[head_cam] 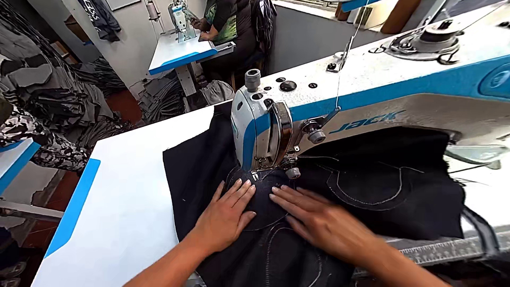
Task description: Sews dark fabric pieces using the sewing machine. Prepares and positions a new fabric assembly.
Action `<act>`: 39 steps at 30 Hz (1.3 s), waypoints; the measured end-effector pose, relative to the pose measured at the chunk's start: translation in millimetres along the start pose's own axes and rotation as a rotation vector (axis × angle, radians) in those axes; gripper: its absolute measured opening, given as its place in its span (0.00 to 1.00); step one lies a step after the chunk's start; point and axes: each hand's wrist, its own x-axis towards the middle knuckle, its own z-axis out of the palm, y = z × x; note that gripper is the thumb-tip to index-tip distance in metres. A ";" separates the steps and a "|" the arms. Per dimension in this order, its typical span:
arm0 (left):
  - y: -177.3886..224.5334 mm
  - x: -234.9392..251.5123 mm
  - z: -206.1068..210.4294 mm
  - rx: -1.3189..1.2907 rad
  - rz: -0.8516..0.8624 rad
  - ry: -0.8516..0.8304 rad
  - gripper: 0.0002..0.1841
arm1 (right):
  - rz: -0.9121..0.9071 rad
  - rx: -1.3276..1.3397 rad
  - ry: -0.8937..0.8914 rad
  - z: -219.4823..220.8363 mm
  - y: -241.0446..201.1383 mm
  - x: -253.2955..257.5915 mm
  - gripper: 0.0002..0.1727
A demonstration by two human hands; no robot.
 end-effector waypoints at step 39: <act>37.9 48.2 -11.3 -0.080 -0.527 -0.066 0.32 | -0.347 -0.116 -0.385 -39.3 13.6 53.5 0.21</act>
